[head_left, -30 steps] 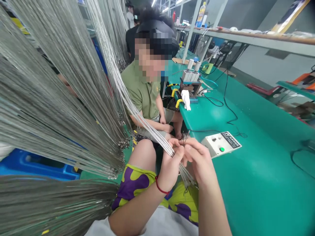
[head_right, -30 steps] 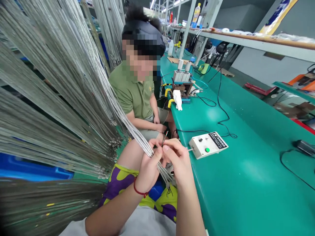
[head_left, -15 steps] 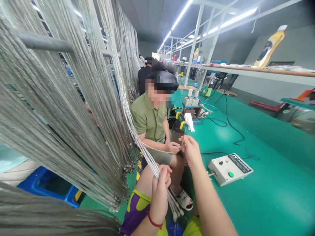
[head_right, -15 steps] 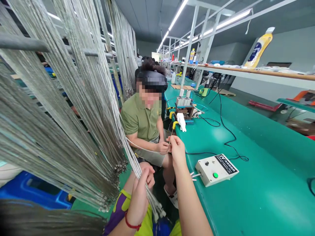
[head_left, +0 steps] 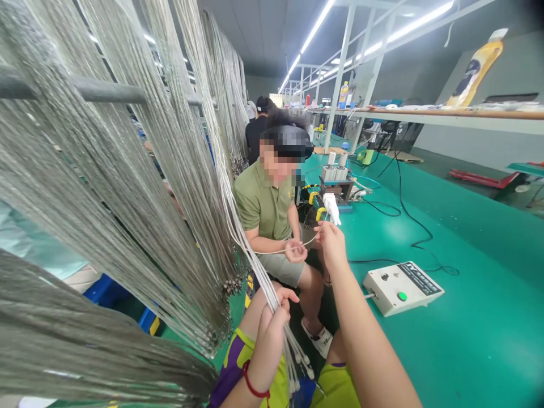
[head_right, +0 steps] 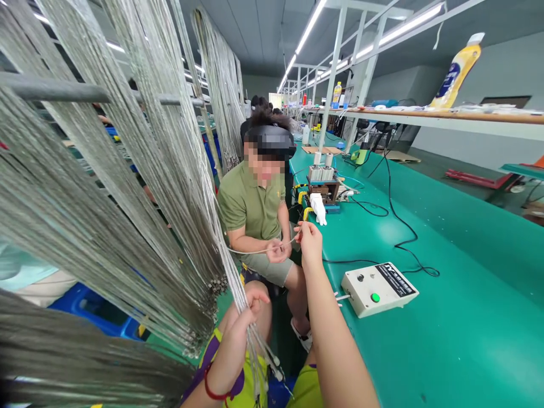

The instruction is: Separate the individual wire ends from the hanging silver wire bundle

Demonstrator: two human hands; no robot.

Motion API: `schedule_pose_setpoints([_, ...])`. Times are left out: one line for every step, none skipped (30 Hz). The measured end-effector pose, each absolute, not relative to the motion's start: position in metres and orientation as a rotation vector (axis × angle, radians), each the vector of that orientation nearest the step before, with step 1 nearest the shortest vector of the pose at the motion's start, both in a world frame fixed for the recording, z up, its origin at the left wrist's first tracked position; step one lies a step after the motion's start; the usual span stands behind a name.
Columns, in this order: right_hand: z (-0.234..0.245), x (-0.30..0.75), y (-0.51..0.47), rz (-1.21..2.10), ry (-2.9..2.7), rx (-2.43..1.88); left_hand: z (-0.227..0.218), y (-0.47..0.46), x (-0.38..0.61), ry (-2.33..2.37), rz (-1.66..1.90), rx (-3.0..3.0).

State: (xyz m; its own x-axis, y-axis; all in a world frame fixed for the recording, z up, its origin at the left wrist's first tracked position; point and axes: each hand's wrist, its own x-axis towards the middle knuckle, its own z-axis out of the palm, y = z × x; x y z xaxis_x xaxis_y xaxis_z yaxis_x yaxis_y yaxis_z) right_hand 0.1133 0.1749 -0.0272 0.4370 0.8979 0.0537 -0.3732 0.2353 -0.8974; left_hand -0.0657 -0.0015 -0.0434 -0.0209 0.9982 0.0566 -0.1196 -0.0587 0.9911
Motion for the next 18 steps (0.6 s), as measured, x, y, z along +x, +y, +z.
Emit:
schedule_pose_setpoints([-0.026,0.113,0.176,0.968,-0.667,-0.962,-0.042,-0.003,-0.067,1.115,1.293,1.197])
schedule_pose_setpoints([-0.024,0.112,0.177,0.972,-0.673,-0.963,-0.04,-0.004,-0.068,1.112,1.262,1.218])
schedule_pose_setpoints([-0.023,0.11,0.178,0.979,-0.681,-0.964,-0.039,-0.005,-0.068,1.098,1.229,1.219])
schedule_pose_setpoints([-0.022,0.108,0.18,0.99,-0.693,-0.968,-0.036,-0.006,-0.069,1.079,1.193,1.206])
schedule_pose_setpoints([-0.021,0.105,0.181,1.003,-0.708,-0.972,-0.034,-0.006,-0.069,1.061,1.157,1.192])
schedule_pose_setpoints([-0.02,0.102,0.183,1.022,-0.729,-0.98,-0.032,-0.006,-0.068,1.048,1.133,1.182])
schedule_pose_setpoints([-0.019,0.099,0.183,1.045,-0.754,-0.992,-0.03,-0.005,-0.068,1.036,1.127,1.178])
schedule_pose_setpoints([-0.018,0.097,0.182,1.072,-0.784,-1.009,-0.029,-0.004,-0.068,1.026,1.135,1.176])
schedule_pose_setpoints([-0.018,0.095,0.178,1.102,-0.819,-1.031,-0.028,-0.002,-0.068,1.014,1.153,1.171])
schedule_pose_setpoints([-0.018,0.095,0.171,1.134,-0.862,-1.057,-0.028,0.001,-0.068,1.002,1.176,1.159])
schedule_pose_setpoints([-0.017,0.095,0.161,1.167,-0.911,-1.082,-0.029,0.004,-0.068,0.987,1.199,1.143])
schedule_pose_setpoints([-0.017,0.097,0.147,1.2,-0.971,-1.105,-0.03,0.007,-0.069,0.973,1.217,1.123])
schedule_pose_setpoints([-0.016,0.098,0.129,1.23,-1.04,-1.118,-0.031,0.011,-0.069,0.963,1.229,1.103])
schedule_pose_setpoints([-0.016,0.101,0.11,1.262,-1.109,-1.119,-0.032,0.014,-0.07,0.958,1.239,1.088])
schedule_pose_setpoints([-0.015,0.103,0.09,1.312,-1.214,-1.114,-0.034,0.018,-0.07,0.955,1.247,1.08])
schedule_pose_setpoints([-0.015,0.105,0.07,1.388,-1.444,-1.11,-0.035,0.021,-0.07,0.954,1.255,1.074])
schedule_pose_setpoints([-0.015,0.106,0.053,1.436,-1.599,-1.127,-0.035,0.024,-0.07,0.953,1.261,1.064])
schedule_pose_setpoints([-0.016,0.107,0.039,1.44,-1.671,-1.159,-0.036,0.027,-0.069,0.954,1.264,1.047])
